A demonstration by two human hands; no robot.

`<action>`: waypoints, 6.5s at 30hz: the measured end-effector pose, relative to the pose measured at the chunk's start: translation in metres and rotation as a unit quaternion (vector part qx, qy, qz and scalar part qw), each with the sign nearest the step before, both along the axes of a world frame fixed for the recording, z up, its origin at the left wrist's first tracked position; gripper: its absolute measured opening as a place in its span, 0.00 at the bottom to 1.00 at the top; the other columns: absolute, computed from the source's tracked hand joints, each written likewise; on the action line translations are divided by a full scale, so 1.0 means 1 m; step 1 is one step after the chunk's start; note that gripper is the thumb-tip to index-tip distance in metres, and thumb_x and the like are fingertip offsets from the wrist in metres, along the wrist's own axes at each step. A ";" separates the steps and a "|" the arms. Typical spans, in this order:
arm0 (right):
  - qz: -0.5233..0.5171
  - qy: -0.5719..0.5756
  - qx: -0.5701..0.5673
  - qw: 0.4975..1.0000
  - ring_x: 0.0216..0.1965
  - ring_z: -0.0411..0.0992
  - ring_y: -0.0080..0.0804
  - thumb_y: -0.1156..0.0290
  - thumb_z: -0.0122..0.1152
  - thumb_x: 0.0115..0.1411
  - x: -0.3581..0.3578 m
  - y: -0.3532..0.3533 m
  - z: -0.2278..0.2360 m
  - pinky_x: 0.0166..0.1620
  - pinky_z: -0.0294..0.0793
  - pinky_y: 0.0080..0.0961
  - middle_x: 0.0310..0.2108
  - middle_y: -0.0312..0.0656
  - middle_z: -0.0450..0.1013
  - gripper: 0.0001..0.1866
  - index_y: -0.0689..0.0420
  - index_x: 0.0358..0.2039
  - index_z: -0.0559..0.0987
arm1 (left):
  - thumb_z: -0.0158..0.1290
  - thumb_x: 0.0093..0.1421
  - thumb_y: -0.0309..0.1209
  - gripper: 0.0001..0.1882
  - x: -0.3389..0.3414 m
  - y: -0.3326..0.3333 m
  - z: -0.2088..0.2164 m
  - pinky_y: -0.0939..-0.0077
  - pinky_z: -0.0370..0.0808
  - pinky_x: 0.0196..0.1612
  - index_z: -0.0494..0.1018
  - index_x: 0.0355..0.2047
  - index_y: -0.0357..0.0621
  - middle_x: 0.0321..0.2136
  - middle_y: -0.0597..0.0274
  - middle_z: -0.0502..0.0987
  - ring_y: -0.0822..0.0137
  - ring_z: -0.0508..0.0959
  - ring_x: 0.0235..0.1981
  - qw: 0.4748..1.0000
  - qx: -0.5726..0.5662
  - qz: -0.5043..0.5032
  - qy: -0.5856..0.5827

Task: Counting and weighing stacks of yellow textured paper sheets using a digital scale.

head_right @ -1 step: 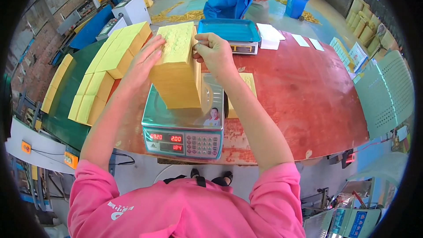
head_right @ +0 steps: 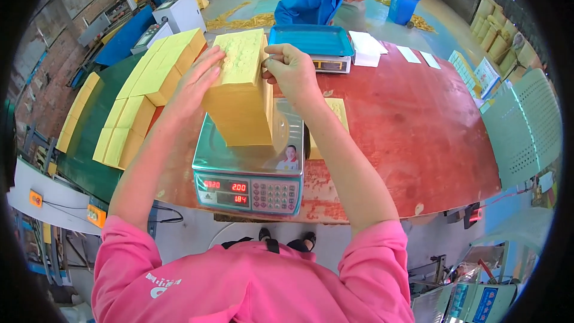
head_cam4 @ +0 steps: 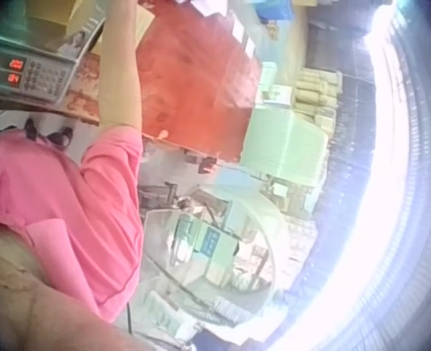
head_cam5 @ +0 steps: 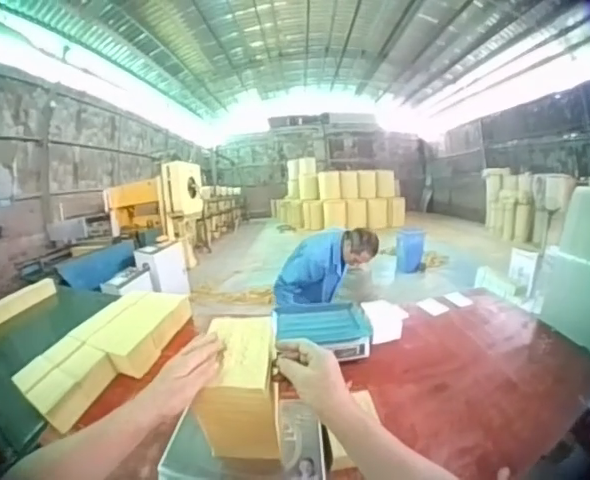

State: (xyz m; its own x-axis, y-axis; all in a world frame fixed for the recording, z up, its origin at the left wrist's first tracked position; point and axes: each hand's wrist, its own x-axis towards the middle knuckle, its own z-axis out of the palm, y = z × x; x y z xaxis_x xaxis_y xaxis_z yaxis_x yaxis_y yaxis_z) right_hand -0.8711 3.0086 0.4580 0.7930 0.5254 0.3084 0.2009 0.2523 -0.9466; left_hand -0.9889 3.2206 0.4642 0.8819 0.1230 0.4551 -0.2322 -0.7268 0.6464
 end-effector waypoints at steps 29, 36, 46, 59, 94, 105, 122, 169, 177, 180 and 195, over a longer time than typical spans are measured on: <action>-0.020 0.056 0.184 0.981 0.35 0.76 0.29 0.80 0.51 0.64 -0.112 -0.017 -0.032 0.39 0.74 0.22 0.37 0.42 0.77 0.13 0.66 0.48 0.77 | 0.44 0.70 0.32 0.14 -0.106 -0.018 -0.028 0.73 0.65 0.58 0.73 0.49 0.39 0.49 0.62 0.74 0.72 0.70 0.52 0.910 -0.345 0.122 -0.193; -0.026 0.053 0.180 0.982 0.35 0.76 0.30 0.79 0.52 0.65 -0.115 -0.013 -0.035 0.39 0.74 0.22 0.37 0.42 0.77 0.13 0.66 0.48 0.77 | 0.45 0.70 0.32 0.14 -0.104 -0.012 -0.031 0.74 0.65 0.57 0.73 0.49 0.39 0.49 0.63 0.75 0.72 0.71 0.52 0.908 -0.359 0.099 -0.193; -0.031 0.053 0.178 0.982 0.35 0.75 0.29 0.80 0.51 0.65 -0.114 -0.018 -0.037 0.40 0.73 0.22 0.37 0.42 0.76 0.13 0.66 0.48 0.77 | 0.46 0.69 0.34 0.13 -0.095 -0.024 -0.028 0.78 0.69 0.50 0.75 0.46 0.40 0.43 0.63 0.78 0.73 0.74 0.46 0.908 -0.337 0.106 -0.226; -0.043 0.106 0.168 0.979 0.34 0.74 0.25 0.81 0.49 0.65 -0.118 -0.023 -0.028 0.38 0.72 0.22 0.36 0.38 0.74 0.12 0.63 0.46 0.77 | 0.57 0.58 0.21 0.12 -0.039 -0.016 0.027 0.74 0.69 0.56 0.76 0.44 0.36 0.48 0.59 0.76 0.66 0.74 0.52 0.993 -0.026 -0.068 -0.094; -0.139 0.293 0.119 0.938 0.49 0.74 0.30 0.83 0.52 0.60 -0.104 -0.194 -0.110 0.53 0.72 0.26 0.50 0.46 0.75 0.25 0.66 0.59 0.70 | 0.61 0.57 0.35 0.31 -0.086 -0.161 -0.093 0.58 0.67 0.60 0.64 0.59 0.40 0.59 0.49 0.67 0.53 0.68 0.60 0.990 -0.083 -0.112 -0.024; -0.244 0.201 0.126 0.940 0.55 0.72 0.30 0.83 0.50 0.60 -0.101 -0.218 -0.123 0.54 0.72 0.25 0.53 0.47 0.72 0.27 0.68 0.62 0.64 | 0.51 0.67 0.33 0.19 -0.028 -0.229 -0.113 0.70 0.74 0.52 0.70 0.55 0.36 0.49 0.58 0.76 0.69 0.76 0.50 0.814 -0.514 -0.088 0.256; -0.003 0.053 -0.241 0.969 0.31 0.68 0.15 0.74 0.54 0.64 -0.010 -0.194 -0.089 0.33 0.68 0.16 0.30 0.32 0.74 0.13 0.67 0.46 0.78 | 0.47 0.68 0.26 0.13 -0.005 -0.213 -0.110 0.80 0.76 0.42 0.72 0.51 0.35 0.41 0.59 0.79 0.76 0.78 0.38 0.929 -0.355 -0.003 0.105; -0.057 0.095 0.043 0.993 0.57 0.66 0.32 0.52 0.40 0.73 0.024 0.060 -0.129 0.60 0.63 0.26 0.56 0.44 0.70 0.27 0.59 0.61 0.69 | 0.51 0.65 0.50 0.30 0.009 -0.003 0.014 0.69 0.69 0.56 0.68 0.59 0.40 0.55 0.58 0.75 0.67 0.74 0.55 0.811 -0.562 -0.057 0.154; -0.128 0.045 0.012 0.991 0.59 0.67 0.38 0.59 0.43 0.72 -0.077 0.018 -0.131 0.61 0.61 0.28 0.55 0.53 0.71 0.24 0.64 0.60 0.68 | 0.51 0.66 0.42 0.24 -0.066 -0.013 0.022 0.71 0.73 0.54 0.69 0.57 0.41 0.51 0.56 0.77 0.67 0.78 0.51 0.843 -0.475 -0.052 0.249; -0.151 0.020 0.003 0.988 0.61 0.65 0.40 0.64 0.46 0.70 -0.106 0.000 -0.128 0.63 0.59 0.30 0.58 0.53 0.67 0.25 0.65 0.62 0.64 | 0.49 0.66 0.41 0.23 -0.070 -0.005 0.020 0.71 0.76 0.51 0.70 0.56 0.42 0.49 0.58 0.78 0.68 0.79 0.49 0.770 -0.552 -0.039 0.318; 0.014 0.505 0.160 0.848 0.43 0.72 0.26 0.60 0.56 0.66 -0.199 -0.040 -0.172 0.48 0.74 0.28 0.42 0.37 0.73 0.18 0.61 0.47 0.75 | 0.45 0.68 0.45 0.27 -0.068 0.006 -0.008 0.66 0.72 0.57 0.63 0.61 0.42 0.55 0.56 0.73 0.65 0.75 0.54 0.792 -0.518 -0.092 0.310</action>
State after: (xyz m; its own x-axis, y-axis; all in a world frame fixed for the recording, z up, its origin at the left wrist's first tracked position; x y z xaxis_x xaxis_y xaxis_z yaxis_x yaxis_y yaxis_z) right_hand -1.0697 2.9690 0.2857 0.7262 0.5657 -0.3906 -0.6817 0.5194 -0.5152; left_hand -1.0567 3.2262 0.4564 0.9425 -0.0087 -0.3340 0.3231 0.2778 0.9047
